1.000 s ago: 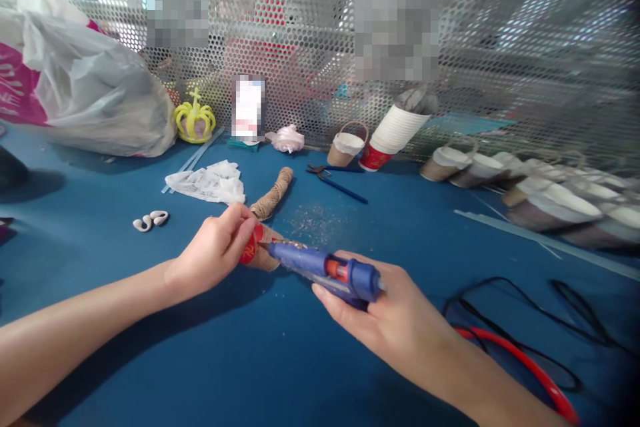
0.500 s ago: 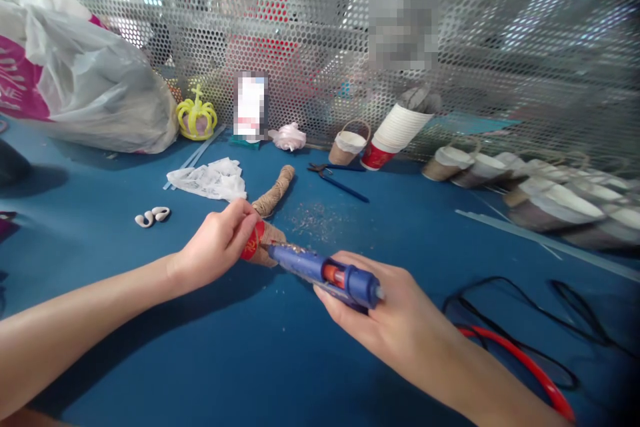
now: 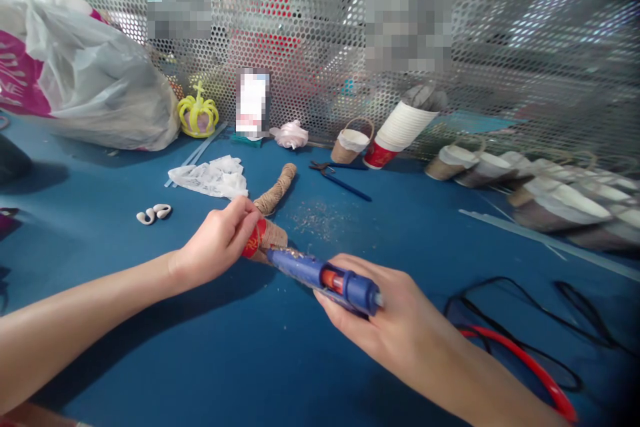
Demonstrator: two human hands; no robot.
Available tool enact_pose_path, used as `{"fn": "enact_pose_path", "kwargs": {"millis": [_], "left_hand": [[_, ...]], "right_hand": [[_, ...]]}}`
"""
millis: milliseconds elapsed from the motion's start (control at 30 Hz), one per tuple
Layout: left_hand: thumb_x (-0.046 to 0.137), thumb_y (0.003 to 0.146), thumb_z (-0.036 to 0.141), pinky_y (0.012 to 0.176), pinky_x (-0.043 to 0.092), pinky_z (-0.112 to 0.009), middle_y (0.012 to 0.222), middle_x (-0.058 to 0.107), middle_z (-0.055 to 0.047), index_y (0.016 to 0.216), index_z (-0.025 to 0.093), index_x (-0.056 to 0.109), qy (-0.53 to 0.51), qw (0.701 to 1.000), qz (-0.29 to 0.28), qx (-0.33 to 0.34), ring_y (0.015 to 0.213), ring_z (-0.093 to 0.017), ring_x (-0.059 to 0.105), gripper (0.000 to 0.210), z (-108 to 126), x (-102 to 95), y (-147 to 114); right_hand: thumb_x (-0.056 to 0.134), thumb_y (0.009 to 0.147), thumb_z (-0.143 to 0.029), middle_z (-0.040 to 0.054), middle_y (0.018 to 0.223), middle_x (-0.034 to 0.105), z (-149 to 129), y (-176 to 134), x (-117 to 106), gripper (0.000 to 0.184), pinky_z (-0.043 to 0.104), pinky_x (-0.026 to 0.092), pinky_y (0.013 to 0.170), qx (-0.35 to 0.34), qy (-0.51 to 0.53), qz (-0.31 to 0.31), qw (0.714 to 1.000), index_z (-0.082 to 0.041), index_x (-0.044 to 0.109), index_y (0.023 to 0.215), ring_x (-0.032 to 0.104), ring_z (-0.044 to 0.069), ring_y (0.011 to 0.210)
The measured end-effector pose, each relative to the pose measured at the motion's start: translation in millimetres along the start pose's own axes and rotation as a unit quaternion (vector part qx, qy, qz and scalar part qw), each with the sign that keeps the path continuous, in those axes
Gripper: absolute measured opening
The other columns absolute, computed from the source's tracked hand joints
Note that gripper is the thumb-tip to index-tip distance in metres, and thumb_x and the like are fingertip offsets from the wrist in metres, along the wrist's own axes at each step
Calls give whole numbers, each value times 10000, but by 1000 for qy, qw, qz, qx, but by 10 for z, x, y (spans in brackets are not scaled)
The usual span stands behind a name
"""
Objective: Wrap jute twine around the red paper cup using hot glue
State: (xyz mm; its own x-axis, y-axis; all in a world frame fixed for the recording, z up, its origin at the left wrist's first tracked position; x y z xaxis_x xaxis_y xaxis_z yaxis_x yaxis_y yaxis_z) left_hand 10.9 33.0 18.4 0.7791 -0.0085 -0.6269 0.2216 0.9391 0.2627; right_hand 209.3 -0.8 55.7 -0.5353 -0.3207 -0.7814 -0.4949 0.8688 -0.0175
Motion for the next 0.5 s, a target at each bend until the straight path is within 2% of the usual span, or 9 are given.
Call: {"fn": "enact_pose_path", "kwargs": {"millis": [133, 267, 500], "left_hand": [[343, 892, 286, 525, 396, -210, 639, 571, 11, 821, 173, 456, 3, 1000, -3, 2, 533, -107, 495, 175, 17, -10, -9], [340, 897, 285, 525, 401, -206, 632, 569, 16, 822, 174, 451, 1, 1000, -3, 8, 522, -101, 489, 174, 3, -9, -21], [349, 897, 251, 488, 384, -188, 630, 571, 14, 833, 173, 448, 10, 998, -3, 57, 493, -88, 480, 141, -2, 6, -12]], "right_hand": [[509, 810, -225, -19, 652, 566, -6, -11, -8, 117, 209, 395, 469, -1, -3, 22, 1000, -215, 490, 695, 497, 98, 533], [513, 803, -230, -21, 644, 566, -2, -7, -6, 115, 208, 395, 461, -1, -2, 12, 1000, -218, 486, 691, 497, 99, 524], [517, 795, -263, -36, 590, 529, 37, 21, -35, 153, 210, 404, 479, 28, 0, 47, 998, -216, 484, 653, 472, 103, 514]]}}
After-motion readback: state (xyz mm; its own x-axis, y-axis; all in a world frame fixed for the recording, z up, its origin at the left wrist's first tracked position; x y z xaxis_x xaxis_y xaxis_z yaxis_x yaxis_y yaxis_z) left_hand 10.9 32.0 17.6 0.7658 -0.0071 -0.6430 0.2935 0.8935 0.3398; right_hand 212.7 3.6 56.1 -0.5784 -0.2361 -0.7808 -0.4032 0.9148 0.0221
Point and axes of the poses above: each hand's wrist, its own y-axis towards the middle knuckle, its own x-axis out of the palm, z = x × y, the point moved 3 cm from there along y, towards the middle knuckle
